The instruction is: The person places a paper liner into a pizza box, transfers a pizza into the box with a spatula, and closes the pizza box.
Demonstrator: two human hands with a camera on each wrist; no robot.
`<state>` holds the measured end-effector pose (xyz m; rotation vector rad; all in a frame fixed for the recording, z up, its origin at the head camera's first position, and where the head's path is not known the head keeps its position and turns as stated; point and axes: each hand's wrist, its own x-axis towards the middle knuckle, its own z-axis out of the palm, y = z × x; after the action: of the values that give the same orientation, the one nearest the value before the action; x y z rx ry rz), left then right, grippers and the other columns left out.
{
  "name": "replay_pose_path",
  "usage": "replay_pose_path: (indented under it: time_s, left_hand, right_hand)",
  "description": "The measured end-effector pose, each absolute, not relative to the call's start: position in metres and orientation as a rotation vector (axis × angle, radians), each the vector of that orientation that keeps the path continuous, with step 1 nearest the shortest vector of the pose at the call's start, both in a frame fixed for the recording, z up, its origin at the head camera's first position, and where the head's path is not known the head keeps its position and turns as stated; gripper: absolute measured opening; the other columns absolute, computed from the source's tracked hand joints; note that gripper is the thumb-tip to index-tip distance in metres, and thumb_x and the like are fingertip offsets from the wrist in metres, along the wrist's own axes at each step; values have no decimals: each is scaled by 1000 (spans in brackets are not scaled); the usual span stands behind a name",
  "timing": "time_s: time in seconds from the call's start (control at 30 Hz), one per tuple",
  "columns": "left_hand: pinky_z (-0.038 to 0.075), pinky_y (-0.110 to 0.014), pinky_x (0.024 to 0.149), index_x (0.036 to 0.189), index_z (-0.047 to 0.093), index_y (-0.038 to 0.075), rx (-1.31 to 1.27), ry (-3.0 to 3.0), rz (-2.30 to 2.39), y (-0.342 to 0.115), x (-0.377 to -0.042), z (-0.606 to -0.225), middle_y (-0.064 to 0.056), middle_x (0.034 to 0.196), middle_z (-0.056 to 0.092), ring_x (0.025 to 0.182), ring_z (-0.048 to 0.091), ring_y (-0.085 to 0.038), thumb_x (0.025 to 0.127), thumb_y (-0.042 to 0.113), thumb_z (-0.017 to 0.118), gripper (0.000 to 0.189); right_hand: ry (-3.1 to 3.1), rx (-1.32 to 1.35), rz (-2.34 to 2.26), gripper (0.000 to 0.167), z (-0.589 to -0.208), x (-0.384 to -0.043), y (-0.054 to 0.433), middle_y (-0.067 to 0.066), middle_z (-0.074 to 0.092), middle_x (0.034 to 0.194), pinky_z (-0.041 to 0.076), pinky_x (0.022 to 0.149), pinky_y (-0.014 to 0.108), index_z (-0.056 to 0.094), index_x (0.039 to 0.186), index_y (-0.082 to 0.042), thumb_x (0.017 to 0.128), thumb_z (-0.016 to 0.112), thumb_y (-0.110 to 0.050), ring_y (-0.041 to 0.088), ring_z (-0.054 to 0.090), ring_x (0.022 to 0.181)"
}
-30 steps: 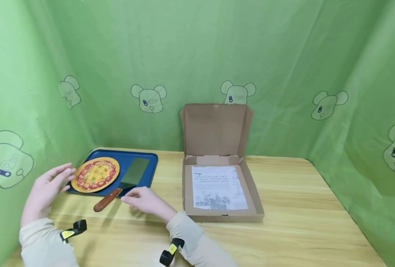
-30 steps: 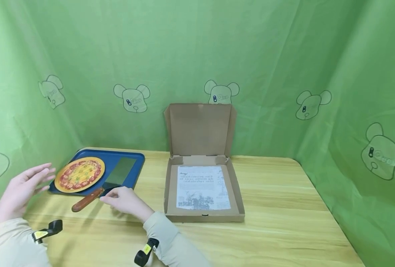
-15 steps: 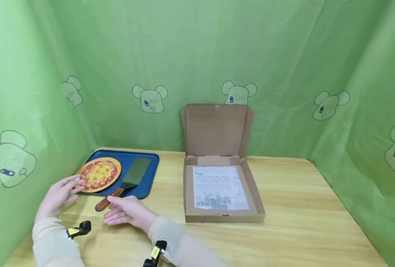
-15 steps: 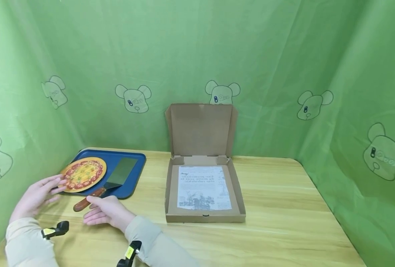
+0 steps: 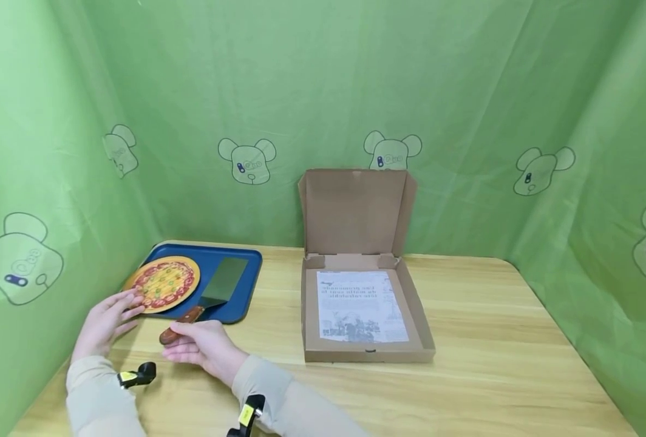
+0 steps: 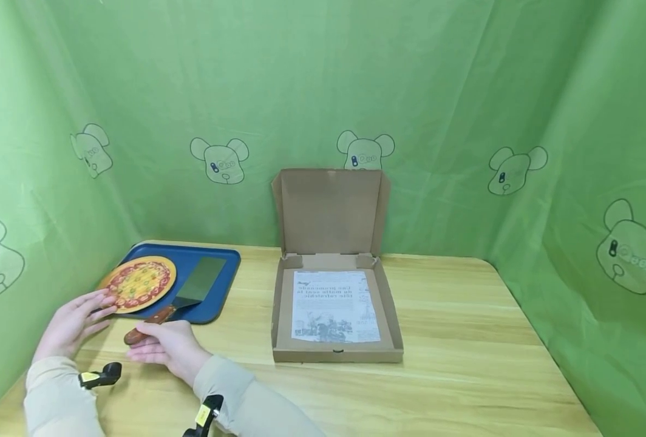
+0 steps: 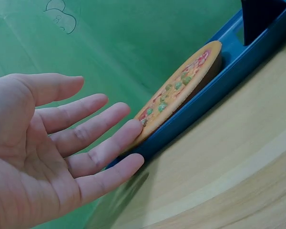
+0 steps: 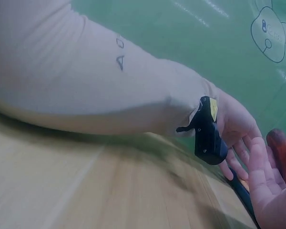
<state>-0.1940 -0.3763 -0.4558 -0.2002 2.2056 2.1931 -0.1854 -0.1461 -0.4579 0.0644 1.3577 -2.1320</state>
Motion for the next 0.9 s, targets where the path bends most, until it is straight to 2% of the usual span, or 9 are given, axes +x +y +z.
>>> replay_pose_path:
  time_s: [0.1,0.23,0.43,0.63,0.7,0.8,0.9]
  left_hand:
    - [56,-15,79,118,50,26,-202,2219,2195,-375,-195,-455,27,93,67,90,65,7,102,30,49,17]
    - [56,-15,79,116,52,26,-215,2208,2233,-374,-196,-452,25,92,68,89,66,5,102,31,50,15]
    - [56,-14,79,133,46,12,-230,2182,2292,-370,-199,-448,23,92,68,88,66,3,100,31,54,39]
    - [56,-15,80,143,36,4,-232,2149,2357,-366,-201,-444,22,93,69,88,67,2,100,27,54,52]
    - [57,-15,80,142,37,4,-219,2145,2375,-364,-202,-442,21,93,69,88,67,1,101,26,53,49]
    - [57,-15,79,131,47,12,-204,2146,2379,-362,-204,-442,21,92,69,87,67,1,101,24,52,33]
    - [57,-15,80,121,49,17,-197,2162,2356,-358,-205,-441,21,92,69,86,67,1,101,26,52,22]
  right_hand:
    - [1332,72,-2157,15,-458,-186,-144,29,71,94,61,78,43,73,93,3,87,70,-11,40,72,89]
    - [1326,58,-2163,14,-458,-186,-139,29,71,95,61,79,43,72,92,3,87,69,-9,38,72,87]
    - [1332,19,-2152,14,-460,-189,-127,26,73,92,61,79,42,72,93,3,86,70,-10,31,74,79]
    - [1335,-10,-2120,13,-460,-192,-113,18,75,85,61,81,41,72,92,0,86,70,-11,21,73,70]
    - [1333,-21,-2108,13,-459,-193,-109,18,75,85,61,81,40,72,92,0,87,70,-12,20,73,68]
    - [1334,-35,-2091,14,-459,-194,-103,17,75,84,61,81,39,72,92,1,88,69,-12,18,72,67]
    - [1340,-47,-2074,15,-457,-195,-98,13,74,78,61,80,38,72,94,1,88,69,-13,17,71,66]
